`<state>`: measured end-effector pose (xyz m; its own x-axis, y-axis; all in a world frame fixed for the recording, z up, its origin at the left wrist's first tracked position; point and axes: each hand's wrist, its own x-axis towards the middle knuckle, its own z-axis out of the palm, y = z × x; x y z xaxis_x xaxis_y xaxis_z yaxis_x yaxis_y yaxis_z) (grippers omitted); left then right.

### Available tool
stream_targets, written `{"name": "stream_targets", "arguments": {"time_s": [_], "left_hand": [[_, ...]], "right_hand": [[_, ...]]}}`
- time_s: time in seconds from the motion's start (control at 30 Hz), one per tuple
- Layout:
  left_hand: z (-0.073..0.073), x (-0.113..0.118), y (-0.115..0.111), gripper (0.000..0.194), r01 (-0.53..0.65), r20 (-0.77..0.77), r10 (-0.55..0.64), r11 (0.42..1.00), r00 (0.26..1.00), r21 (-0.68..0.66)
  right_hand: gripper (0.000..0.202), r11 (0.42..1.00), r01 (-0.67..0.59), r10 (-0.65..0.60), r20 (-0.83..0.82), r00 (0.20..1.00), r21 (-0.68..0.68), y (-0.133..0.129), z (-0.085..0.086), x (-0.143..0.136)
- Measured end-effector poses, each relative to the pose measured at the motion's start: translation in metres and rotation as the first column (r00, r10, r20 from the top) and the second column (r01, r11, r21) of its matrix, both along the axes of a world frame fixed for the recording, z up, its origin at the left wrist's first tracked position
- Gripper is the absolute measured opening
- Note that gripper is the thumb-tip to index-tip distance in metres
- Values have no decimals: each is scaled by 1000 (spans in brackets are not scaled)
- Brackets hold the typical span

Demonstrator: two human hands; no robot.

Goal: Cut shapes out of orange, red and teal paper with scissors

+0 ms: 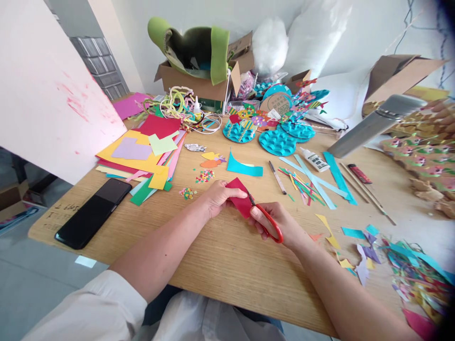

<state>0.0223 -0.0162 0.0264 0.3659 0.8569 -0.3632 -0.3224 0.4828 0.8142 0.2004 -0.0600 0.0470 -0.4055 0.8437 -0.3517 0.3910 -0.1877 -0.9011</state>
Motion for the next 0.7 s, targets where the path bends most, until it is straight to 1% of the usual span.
{"name": "stream_targets", "arguments": {"time_s": [0.3, 0.53, 0.7], "left_hand": [[3, 0, -2, 26, 6, 11, -6, 1000, 1000, 1], [4, 0, -2, 28, 7, 11, -7, 1000, 1000, -2], [4, 0, -2, 28, 10, 3, -10, 1000, 1000, -4]], "right_hand": [[61, 1000, -8, 9, -30, 1000, 17, -1, -1, 1], [59, 1000, 0, 1, -50, 999, 6, -1, -1, 0], [59, 1000, 6, -6, -37, 999, 8, -1, 0, -1]]}}
